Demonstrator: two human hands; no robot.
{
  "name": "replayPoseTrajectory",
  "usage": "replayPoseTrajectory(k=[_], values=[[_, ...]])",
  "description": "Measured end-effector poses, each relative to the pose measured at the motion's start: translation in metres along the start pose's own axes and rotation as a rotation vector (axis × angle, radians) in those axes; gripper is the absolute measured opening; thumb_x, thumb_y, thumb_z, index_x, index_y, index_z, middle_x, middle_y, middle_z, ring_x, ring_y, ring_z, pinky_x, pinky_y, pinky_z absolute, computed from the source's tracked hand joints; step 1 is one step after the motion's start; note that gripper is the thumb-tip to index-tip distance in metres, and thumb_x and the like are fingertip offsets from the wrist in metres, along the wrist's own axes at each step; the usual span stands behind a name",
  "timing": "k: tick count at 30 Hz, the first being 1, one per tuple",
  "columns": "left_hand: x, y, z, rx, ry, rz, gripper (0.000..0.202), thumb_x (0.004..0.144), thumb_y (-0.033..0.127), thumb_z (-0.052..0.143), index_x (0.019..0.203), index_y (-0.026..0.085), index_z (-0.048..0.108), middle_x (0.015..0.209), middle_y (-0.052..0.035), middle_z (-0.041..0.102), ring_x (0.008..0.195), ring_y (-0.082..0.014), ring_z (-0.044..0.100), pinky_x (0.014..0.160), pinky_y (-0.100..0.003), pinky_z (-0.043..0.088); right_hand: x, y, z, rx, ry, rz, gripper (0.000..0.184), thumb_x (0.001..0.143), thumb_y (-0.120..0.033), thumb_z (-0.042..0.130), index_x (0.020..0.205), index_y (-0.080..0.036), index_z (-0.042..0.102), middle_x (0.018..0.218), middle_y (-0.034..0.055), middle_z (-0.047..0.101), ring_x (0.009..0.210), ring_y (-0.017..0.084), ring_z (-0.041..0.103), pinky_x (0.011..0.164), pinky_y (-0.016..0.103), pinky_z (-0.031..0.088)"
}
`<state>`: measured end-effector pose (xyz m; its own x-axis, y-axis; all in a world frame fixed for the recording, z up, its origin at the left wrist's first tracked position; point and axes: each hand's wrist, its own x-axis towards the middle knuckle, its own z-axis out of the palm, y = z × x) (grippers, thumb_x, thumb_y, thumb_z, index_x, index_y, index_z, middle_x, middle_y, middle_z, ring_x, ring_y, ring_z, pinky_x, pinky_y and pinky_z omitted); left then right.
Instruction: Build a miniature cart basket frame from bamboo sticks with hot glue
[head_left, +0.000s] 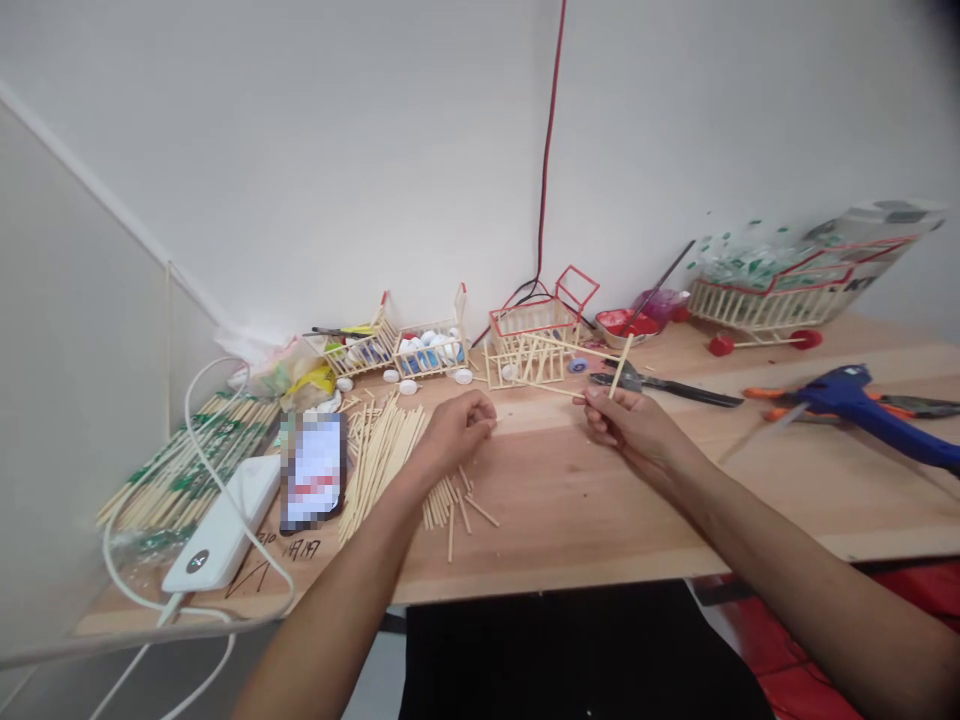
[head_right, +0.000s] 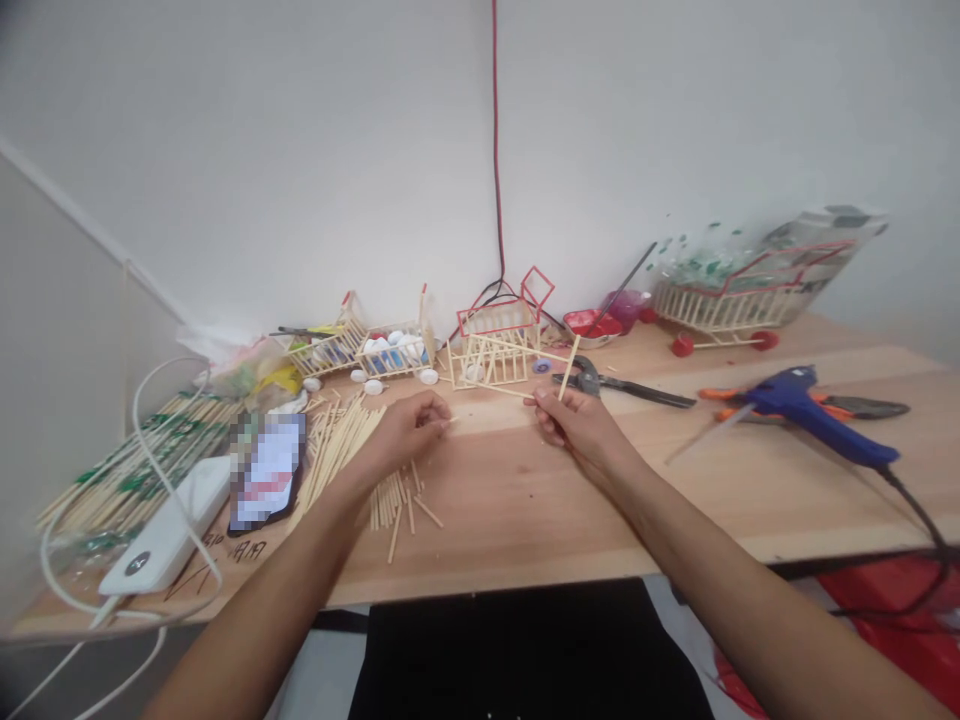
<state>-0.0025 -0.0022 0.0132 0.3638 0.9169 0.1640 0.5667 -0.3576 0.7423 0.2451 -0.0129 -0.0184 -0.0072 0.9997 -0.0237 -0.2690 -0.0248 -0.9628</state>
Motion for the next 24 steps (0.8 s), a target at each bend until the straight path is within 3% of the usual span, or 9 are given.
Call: replayPoseTrajectory(k=[5,10,13,17,24], values=[[-0.002,0.006,0.029,0.235,-0.006,0.121,0.014,0.079,0.009,0.051,0.083,0.019,0.06,0.076,-0.0005,0.064,0.074,-0.0158,0.058,0.069,-0.027,0.041,0.0,0.0,0.002,0.013,0.017,-0.004,0.042,0.062,-0.051,0.08,0.066,-0.015,0.058,0.051,-0.0037,0.046,0.041,0.004,0.031,0.038,0.02,0.017],[-0.002,0.006,0.036,0.388,-0.087,0.313,0.017,0.09,0.021,0.05,0.083,0.018,0.065,0.089,-0.0058,0.066,0.089,-0.0192,0.057,0.082,-0.031,0.043,0.0,0.0,0.003,0.021,0.031,-0.017,0.042,0.062,-0.05,0.08,0.062,-0.015,0.057,0.052,-0.0036,0.046,0.041,0.003,0.032,0.038,0.019,0.018],[-0.003,0.011,0.031,0.441,0.017,0.353,0.022,0.093,0.026,0.048,0.082,0.018,0.066,0.087,-0.0067,0.066,0.089,-0.02,0.057,0.083,-0.033,0.044,0.001,0.001,0.002,0.027,0.037,-0.021,0.04,0.063,-0.05,0.08,0.067,-0.015,0.06,0.053,-0.0035,0.047,0.043,0.004,0.032,0.038,0.019,0.019],[-0.007,0.02,0.028,0.425,0.176,0.374,0.021,0.095,0.019,0.044,0.094,0.018,0.064,0.093,-0.0063,0.067,0.09,-0.0183,0.06,0.083,-0.031,0.046,0.003,0.004,0.001,0.042,0.05,-0.004,0.041,0.063,-0.05,0.08,0.069,-0.013,0.061,0.055,-0.0029,0.049,0.043,0.003,0.034,0.038,0.018,0.019],[-0.011,0.032,0.037,0.52,0.154,0.489,0.02,0.094,0.017,0.044,0.094,0.017,0.063,0.087,-0.0057,0.065,0.086,-0.0182,0.06,0.077,-0.03,0.048,0.004,0.01,0.003,0.025,0.034,0.009,0.043,0.064,-0.051,0.078,0.071,-0.012,0.061,0.054,-0.0035,0.049,0.042,0.003,0.034,0.038,0.018,0.018]])
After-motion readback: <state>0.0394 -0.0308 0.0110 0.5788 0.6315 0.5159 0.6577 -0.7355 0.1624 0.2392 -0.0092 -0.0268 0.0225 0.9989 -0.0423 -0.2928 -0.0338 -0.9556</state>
